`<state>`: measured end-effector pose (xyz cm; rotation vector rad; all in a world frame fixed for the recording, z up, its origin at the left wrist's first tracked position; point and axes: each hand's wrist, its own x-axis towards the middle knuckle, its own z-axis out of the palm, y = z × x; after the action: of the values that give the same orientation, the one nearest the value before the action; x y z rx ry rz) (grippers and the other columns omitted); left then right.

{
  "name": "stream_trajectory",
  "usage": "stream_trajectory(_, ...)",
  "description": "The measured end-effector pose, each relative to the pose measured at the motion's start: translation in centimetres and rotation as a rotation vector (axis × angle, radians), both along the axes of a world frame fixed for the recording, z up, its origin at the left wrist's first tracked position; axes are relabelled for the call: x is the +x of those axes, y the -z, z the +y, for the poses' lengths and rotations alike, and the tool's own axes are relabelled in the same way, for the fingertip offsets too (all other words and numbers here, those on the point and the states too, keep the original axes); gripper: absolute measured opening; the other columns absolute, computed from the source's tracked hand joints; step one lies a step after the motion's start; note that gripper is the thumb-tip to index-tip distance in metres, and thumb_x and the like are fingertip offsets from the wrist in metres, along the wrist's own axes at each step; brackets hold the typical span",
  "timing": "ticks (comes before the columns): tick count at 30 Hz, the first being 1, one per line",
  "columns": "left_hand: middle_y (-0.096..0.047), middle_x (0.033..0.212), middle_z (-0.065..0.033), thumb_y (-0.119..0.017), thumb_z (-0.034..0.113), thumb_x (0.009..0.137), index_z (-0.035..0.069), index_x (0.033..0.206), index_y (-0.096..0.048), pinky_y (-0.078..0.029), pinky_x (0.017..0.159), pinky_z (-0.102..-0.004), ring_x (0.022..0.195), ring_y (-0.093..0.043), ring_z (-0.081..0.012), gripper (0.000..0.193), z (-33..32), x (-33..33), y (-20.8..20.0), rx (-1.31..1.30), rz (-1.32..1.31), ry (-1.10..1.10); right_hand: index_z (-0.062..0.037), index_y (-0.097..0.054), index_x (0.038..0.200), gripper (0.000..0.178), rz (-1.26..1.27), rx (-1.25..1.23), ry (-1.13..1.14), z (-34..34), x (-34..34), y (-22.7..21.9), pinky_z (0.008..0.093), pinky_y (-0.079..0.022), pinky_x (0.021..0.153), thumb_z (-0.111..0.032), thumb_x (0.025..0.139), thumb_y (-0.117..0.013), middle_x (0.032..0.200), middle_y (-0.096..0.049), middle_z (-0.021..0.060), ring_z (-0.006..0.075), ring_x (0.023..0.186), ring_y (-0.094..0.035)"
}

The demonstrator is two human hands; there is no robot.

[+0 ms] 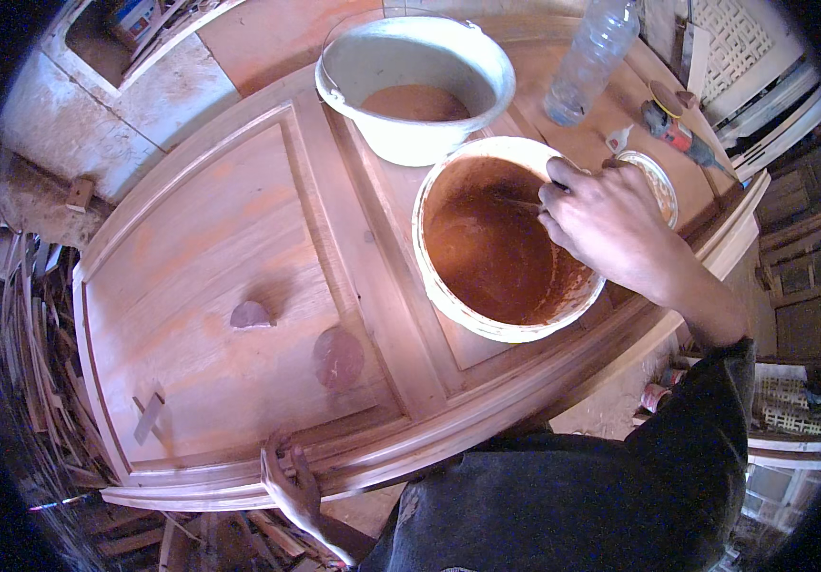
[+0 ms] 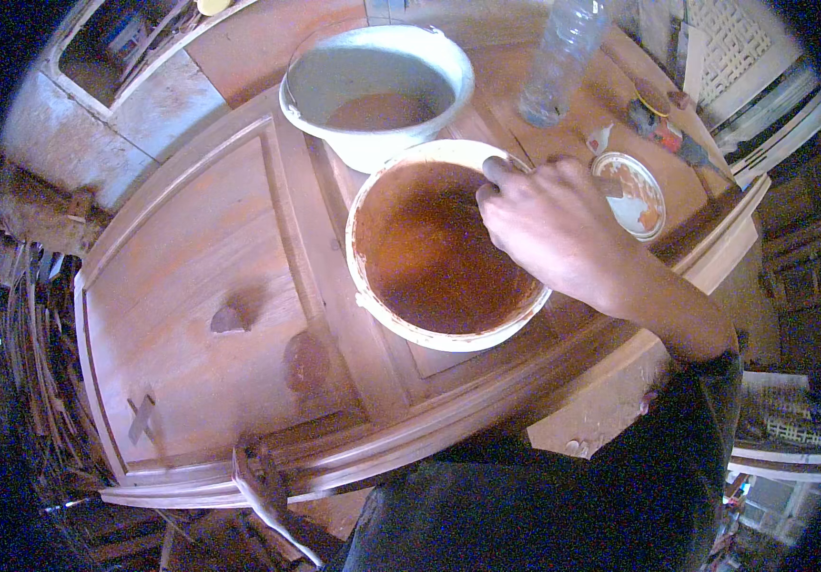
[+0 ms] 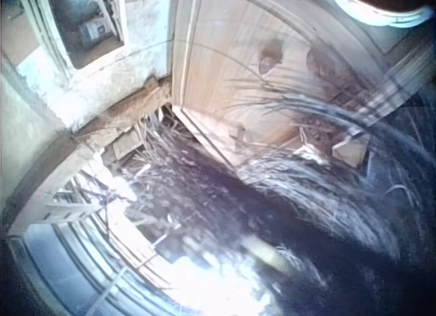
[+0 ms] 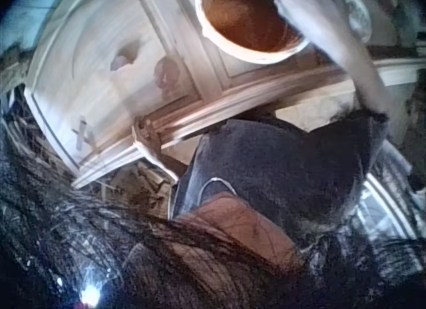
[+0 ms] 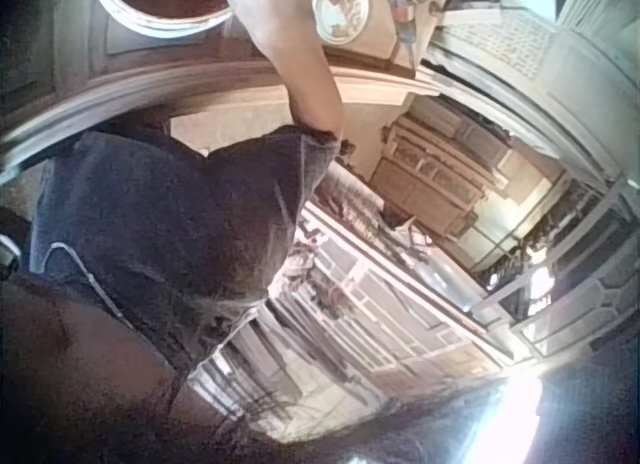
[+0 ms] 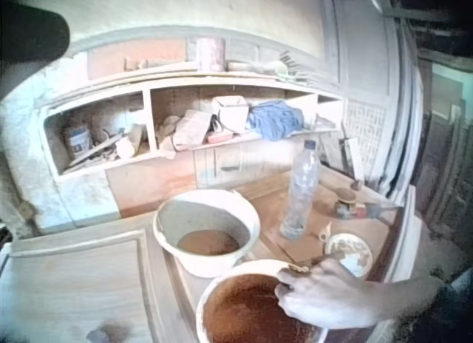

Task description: The person applies filler to a wooden door using a scraper and sands the edges of the door frame with a sanding block.

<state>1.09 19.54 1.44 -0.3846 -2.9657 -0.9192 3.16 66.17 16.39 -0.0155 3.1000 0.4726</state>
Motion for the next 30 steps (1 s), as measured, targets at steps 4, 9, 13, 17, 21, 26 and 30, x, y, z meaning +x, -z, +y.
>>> stream_trajectory(4,-0.066,0.098,-0.0193,-0.058,0.02,0.092,-0.001,0.117,-0.06,-0.05,0.081,-0.0443,0.088,-0.064,-0.0349,0.033,0.7,-0.1,-0.5,0.018,0.023,-0.003,-0.0032,-0.066,0.083,0.013,-0.03,-0.034,0.0,0.1,0.3,0.2,0.0388,-0.053,0.068,-0.015,0.085,-0.059,0.096,-0.063,0.0124,0.0257,0.082,-0.068)
stream_trajectory(9,-0.066,0.096,-0.0194,-0.059,0.019,0.091,-0.002,0.117,-0.06,-0.049,0.081,-0.0442,0.089,-0.064,-0.0351,0.033,-0.3,0.2,-0.2,0.002,0.013,-0.014,-0.0012,-0.067,0.085,0.015,-0.013,-0.503,-0.076,2.4,-0.5,-0.1,0.0399,-0.051,0.069,-0.016,0.083,-0.071,0.086,-0.059,0.0119,0.0301,0.074,-0.063)
stream_trajectory(13,-0.066,0.096,-0.0196,-0.06,0.018,0.09,-0.002,0.117,-0.061,-0.049,0.081,-0.0444,0.09,-0.064,-0.0355,0.033,-0.1,0.2,-0.2,-0.019,0.055,-0.009,0.0005,-0.07,0.089,0.013,0.181,-0.752,0.017,3.7,1.3,-2.2,0.034,-0.044,0.063,-0.01,0.083,-0.073,0.076,-0.058,0.0099,0.0218,0.071,-0.057)
stream_trajectory(17,-0.066,0.096,-0.02,-0.061,0.017,0.09,-0.002,0.115,-0.061,-0.049,0.08,-0.0443,0.09,-0.064,-0.036,0.032,-0.4,0.2,0.1,0.025,0.076,0.009,0.0014,-0.07,0.091,0.013,0.171,-0.871,0.163,3.3,2.2,-2.7,0.0318,-0.042,0.065,-0.009,0.084,-0.073,0.077,-0.057,0.0086,0.0191,0.072,-0.053)
stream_trajectory(21,-0.066,0.097,-0.0196,-0.061,0.017,0.09,-0.002,0.115,-0.061,-0.05,0.081,-0.0438,0.09,-0.064,-0.0359,0.032,-0.3,0.1,-0.1,0.016,0.047,0.009,0.0007,-0.071,0.093,0.017,0.158,-0.824,0.136,2.7,2.4,-3.0,0.0344,-0.047,0.068,-0.014,0.086,-0.071,0.081,-0.064,0.0108,0.0221,0.074,-0.061)
stream_trajectory(26,-0.066,0.097,-0.0192,-0.061,0.018,0.09,-0.001,0.115,-0.062,-0.05,0.081,-0.0438,0.09,-0.065,-0.0354,0.031,0.0,0.1,-0.2,0.041,0.036,-0.005,-0.0013,-0.069,0.087,0.014,0.141,-0.557,0.035,2.5,1.8,-1.6,0.0383,-0.048,0.068,-0.014,0.082,-0.073,0.085,-0.063,0.0096,0.0272,0.075,-0.062)
stream_trajectory(30,-0.066,0.097,-0.0193,-0.06,0.018,0.091,-0.001,0.114,-0.062,-0.05,0.08,-0.0441,0.09,-0.064,-0.0361,0.03,0.2,0.2,-0.3,0.055,0.046,0.0,-0.0038,-0.068,0.083,0.014,0.105,-0.23,0.028,-0.1,0.4,0.4,0.0435,-0.052,0.069,-0.017,0.082,-0.071,0.088,-0.063,0.0086,0.0303,0.076,-0.065)
